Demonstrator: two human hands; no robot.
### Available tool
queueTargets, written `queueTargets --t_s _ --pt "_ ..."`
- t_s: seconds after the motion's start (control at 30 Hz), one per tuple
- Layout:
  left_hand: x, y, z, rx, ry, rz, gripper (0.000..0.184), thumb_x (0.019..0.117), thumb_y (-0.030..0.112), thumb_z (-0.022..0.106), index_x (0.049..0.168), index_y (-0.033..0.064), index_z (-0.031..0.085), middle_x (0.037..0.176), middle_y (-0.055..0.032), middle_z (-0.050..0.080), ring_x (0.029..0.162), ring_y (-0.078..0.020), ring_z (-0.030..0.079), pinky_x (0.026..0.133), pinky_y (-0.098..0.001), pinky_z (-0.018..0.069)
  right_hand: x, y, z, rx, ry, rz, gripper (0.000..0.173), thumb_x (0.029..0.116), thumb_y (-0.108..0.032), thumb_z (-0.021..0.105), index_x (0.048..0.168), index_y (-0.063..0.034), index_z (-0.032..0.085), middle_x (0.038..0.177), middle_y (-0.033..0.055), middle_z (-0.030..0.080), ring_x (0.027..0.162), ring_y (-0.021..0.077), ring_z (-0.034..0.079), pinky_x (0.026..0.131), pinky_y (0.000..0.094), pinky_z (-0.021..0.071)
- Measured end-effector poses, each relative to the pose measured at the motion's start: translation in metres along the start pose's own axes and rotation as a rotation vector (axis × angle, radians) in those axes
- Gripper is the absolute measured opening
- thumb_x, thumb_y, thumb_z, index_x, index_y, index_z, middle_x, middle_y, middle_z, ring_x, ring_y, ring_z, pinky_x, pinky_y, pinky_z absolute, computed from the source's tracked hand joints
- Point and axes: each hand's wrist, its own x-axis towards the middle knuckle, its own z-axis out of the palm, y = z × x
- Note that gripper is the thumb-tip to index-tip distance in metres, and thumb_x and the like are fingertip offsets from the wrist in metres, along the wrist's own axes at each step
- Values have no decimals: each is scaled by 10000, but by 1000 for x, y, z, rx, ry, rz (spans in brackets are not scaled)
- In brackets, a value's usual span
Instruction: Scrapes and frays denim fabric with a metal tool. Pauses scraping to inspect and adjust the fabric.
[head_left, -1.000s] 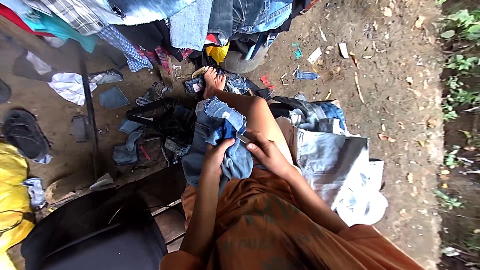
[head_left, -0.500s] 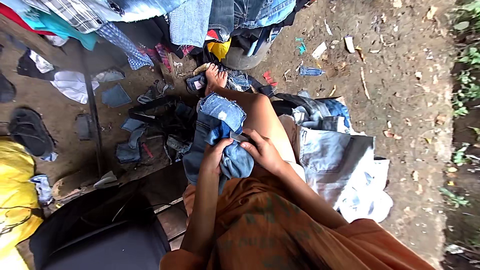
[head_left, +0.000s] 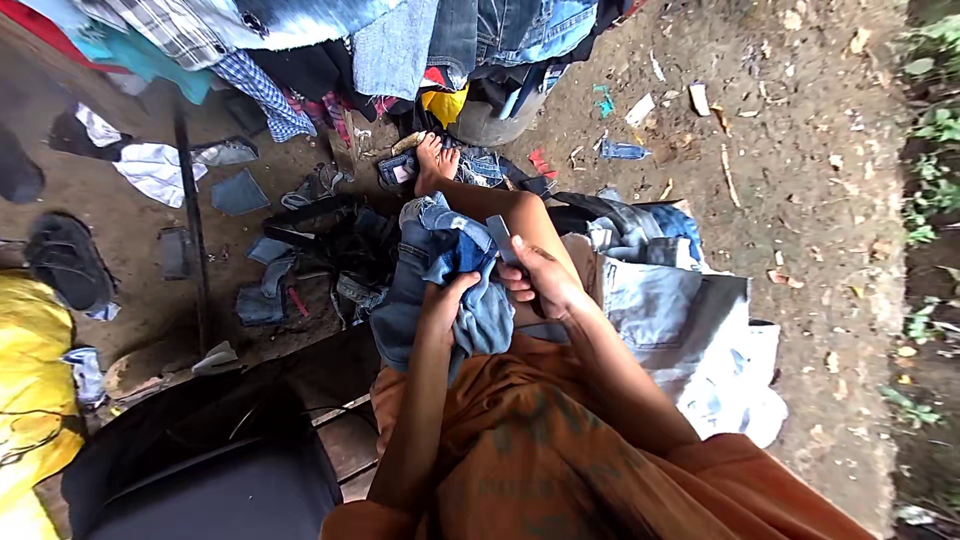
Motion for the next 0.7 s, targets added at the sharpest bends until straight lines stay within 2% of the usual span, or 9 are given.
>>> queueTargets --t_s 0.07,0.13,0.2,0.27,0.37,0.47,0.57,0.63,0.7 --pt "1 0 -2 -27 -13 8 280 922 -28 646 1192 32 601 960 -69 701 868 -118 689 813 -296 585 -6 3 -7 -105 60 -78 368 1110 -355 305 1110 -123 591 647 -76 475 465 -9 394 426 130 342" --pt "2 1 -2 -37 -16 7 285 924 -28 641 1198 33 596 961 -63 700 868 -111 689 811 -290 586 -12 14 -14 -410 220 -336 263 1059 -266 435 1191 -107 598 698 -69 512 542 -2 437 518 176 392" --pt "1 1 -1 -29 -13 -3 294 923 -20 648 1207 37 596 970 -61 701 874 -109 688 813 -291 586 -19 22 -18 -772 334 -565 412 1023 -298 555 1357 -57 559 767 25 593 621 107 542 605 325 495" --pt "1 1 -1 -24 -25 -2 312 927 -21 644 1227 42 590 986 -61 698 888 -114 687 823 -301 585 -25 24 -14 -1029 352 -708 516 1017 -360 597 1433 -60 534 818 112 664 641 239 623 601 469 543" --pt "0 1 -1 -15 -34 4 319 924 -33 644 1229 39 584 976 -63 704 881 -116 694 823 -302 590 -21 23 -7 -1213 339 -778 498 1022 -382 581 1447 -122 571 864 137 704 631 291 657 545 495 540" --pt "-1 2 -1 -7 -35 6 333 919 -52 645 1233 29 573 976 -68 700 882 -114 691 829 -296 585 -11 25 -8 -1241 310 -718 443 1027 -360 581 1425 -168 610 929 157 714 693 329 689 585 526 559" --pt "0 1 -1 -8 -32 0 344 915 -56 641 1240 31 568 976 -67 698 880 -112 690 821 -292 585 -5 33 -17 -1132 348 -742 368 1033 -337 574 1357 -201 684 894 126 686 691 267 649 590 473 539" --pt "0 1 -2 -17 -27 -15 341 922 -42 639 1246 34 568 978 -68 696 877 -112 688 816 -293 586 -7 30 -26 -1011 402 -713 359 1047 -277 550 1340 -122 686 1088 141 730 912 255 705 808 487 569" --pt "0 2 -2 -20 -15 -27 312 928 -32 636 1227 36 577 966 -66 696 866 -113 688 807 -292 587 -10 21 -37 -903 461 -687 377 1066 -231 511 1361 -40 647 1294 154 684 1162 242 671 1021 470 512"
